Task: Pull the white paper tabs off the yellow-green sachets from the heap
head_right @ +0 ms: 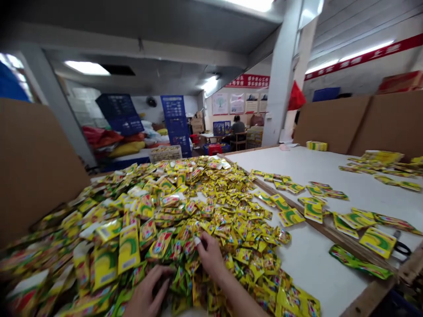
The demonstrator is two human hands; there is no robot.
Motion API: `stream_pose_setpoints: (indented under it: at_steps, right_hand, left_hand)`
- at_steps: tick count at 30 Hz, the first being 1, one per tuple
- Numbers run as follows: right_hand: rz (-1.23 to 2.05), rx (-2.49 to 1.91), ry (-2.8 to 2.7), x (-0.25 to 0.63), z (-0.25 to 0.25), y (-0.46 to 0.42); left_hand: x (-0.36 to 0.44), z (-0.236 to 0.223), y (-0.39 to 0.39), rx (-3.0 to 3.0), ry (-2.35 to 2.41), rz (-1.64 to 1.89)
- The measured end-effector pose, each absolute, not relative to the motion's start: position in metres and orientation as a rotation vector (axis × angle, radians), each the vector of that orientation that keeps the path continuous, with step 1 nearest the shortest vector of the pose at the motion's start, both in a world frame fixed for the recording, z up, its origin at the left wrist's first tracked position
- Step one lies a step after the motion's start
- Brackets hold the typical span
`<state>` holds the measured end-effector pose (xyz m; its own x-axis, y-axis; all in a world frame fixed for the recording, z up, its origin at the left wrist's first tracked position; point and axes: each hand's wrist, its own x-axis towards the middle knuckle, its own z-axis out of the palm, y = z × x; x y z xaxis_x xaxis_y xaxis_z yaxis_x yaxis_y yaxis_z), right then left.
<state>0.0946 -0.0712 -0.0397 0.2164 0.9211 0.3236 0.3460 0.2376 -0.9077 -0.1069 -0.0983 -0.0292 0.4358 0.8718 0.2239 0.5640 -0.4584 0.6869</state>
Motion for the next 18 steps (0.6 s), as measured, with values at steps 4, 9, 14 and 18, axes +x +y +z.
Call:
stream_pose_setpoints:
  at_steps: [4, 9, 14, 18]
  right_hand:
    - [0.722, -1.258, -1.323, 0.094, -0.039, -0.074]
    - [0.855, -1.166, -1.213, 0.097, -0.036, -0.073]
    - [1.041, -1.051, -1.031, 0.098, -0.022, -0.079]
    - [1.209, -0.960, -0.958, 0.087, -0.009, -0.094]
  left_hand:
    - [-0.106, -0.018, -0.103, 2.191, 1.236, 0.713]
    - [-0.103, -0.013, -0.108, 2.120, 1.234, 0.736]
    - [-0.104, -0.011, -0.110, 1.892, 1.202, 0.868]
    - [-0.096, -0.009, -0.116, 1.665, 1.148, 0.910]
